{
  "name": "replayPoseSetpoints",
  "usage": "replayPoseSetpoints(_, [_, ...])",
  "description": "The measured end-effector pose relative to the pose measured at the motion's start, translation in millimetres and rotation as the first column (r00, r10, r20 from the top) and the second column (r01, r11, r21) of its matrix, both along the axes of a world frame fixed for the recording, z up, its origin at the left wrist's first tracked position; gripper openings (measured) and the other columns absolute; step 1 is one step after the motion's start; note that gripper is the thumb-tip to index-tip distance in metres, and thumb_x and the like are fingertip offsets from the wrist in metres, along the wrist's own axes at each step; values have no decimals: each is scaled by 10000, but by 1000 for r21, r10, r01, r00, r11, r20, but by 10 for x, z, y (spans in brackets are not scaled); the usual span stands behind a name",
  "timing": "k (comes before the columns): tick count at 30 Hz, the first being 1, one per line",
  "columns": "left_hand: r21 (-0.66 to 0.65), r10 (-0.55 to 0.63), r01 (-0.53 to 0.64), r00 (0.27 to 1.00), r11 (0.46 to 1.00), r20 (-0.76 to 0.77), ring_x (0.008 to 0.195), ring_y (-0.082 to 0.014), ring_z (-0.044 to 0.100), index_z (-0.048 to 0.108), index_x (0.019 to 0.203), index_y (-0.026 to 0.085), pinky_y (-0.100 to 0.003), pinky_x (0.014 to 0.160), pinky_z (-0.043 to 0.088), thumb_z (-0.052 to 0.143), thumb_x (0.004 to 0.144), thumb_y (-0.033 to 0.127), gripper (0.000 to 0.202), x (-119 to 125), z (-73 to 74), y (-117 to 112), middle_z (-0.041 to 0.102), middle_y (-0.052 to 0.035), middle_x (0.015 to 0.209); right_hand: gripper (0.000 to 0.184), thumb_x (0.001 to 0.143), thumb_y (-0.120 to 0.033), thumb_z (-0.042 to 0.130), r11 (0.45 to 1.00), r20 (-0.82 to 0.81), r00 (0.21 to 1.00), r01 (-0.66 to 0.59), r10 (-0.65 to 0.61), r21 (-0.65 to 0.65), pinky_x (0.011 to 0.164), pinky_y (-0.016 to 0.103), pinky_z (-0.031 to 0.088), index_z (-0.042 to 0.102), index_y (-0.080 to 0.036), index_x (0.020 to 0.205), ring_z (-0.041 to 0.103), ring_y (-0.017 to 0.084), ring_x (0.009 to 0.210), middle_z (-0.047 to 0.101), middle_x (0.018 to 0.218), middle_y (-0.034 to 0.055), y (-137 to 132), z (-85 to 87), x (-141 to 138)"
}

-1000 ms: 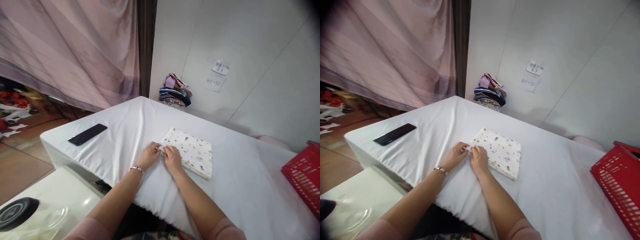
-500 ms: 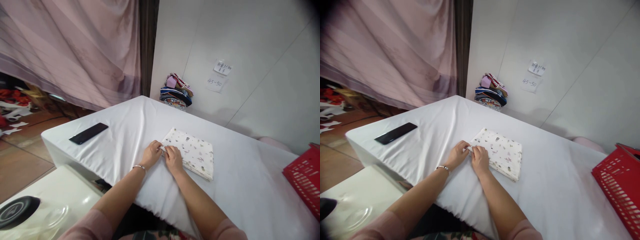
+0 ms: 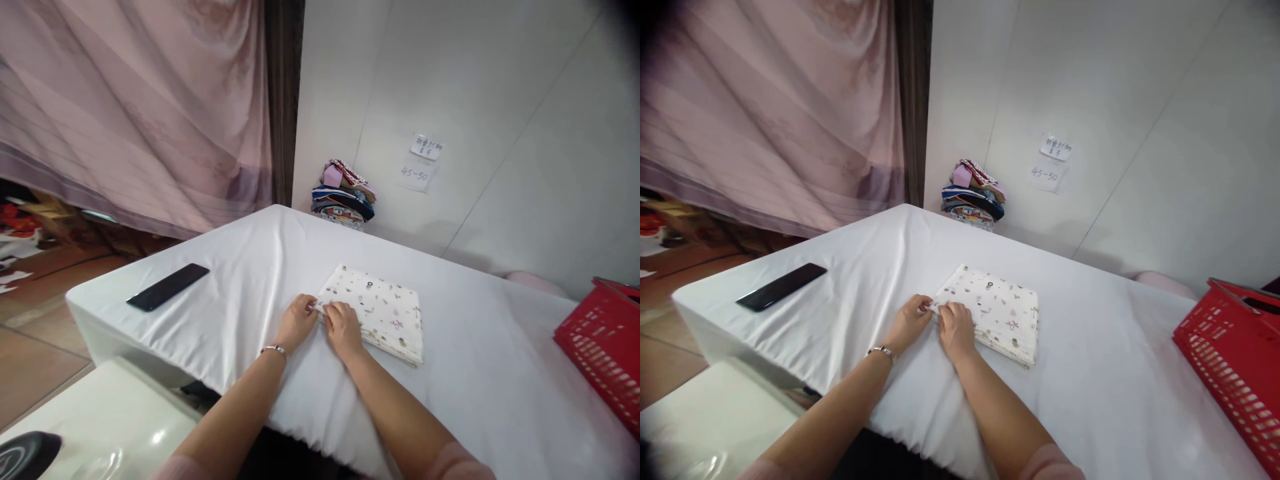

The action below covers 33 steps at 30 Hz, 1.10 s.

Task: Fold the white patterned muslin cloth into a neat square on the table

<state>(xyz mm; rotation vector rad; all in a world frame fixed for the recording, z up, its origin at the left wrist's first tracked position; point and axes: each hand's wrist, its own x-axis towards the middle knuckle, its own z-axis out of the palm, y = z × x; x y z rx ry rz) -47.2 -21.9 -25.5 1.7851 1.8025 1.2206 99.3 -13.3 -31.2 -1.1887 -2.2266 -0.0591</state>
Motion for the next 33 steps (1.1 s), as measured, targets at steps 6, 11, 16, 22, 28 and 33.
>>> replayPoseSetpoints(6, [40,-58,63,992,997,-110,859,-135,560,554,880,226,-269,780,445,494,727,80,220,1,26,-34,585,-6,933,217,876,-184,478,1000,-7,1000,6,-6,7,775,318,368,607,-213,1048,494,194,916,592,978,56,11,-33,-4])
replayPoseSetpoints(11, [-34,-28,24,994,999,-102,821,-134,563,560,840,218,-265,756,442,482,728,75,197,6,42,-11,588,-5,901,229,883,-211,484,1000,13,1000,6,-7,12,779,317,366,596,-220,1083,493,193,925,590,985,56,-16,11,-4])
replayPoseSetpoints(16, [-43,-17,15,999,999,-45,772,-121,561,556,832,217,-252,722,440,480,724,82,189,-5,41,-2,584,3,883,236,895,-208,475,999,8,999,-32,32,18,772,305,360,595,-238,1097,492,184,934,594,1000,45,-40,41,8])
replayPoseSetpoints(22, [-18,-13,13,1000,1000,-20,767,-116,561,560,834,215,-244,714,439,486,712,73,201,-16,54,-36,584,4,872,214,885,-170,493,999,9,1000,-23,22,42,762,297,350,627,-244,1034,496,173,907,607,940,25,-14,0,1])
replayPoseSetpoints(28, [-92,56,-62,996,994,-67,758,-141,571,561,860,205,-258,691,424,505,732,143,152,-12,35,-29,614,-16,828,223,892,-174,483,999,18,1000,-22,21,36,753,296,352,639,-252,1031,496,172,901,611,936,24,-23,16,6])
replayPoseSetpoints(33, [-116,78,-92,990,989,-120,727,-147,581,567,857,209,-260,668,423,499,738,169,143,-15,35,-8,622,-15,794,235,898,-187,481,1000,21,999,-25,25,16,759,307,359,653,-270,1034,487,174,909,606,939,28,-5,16,3])
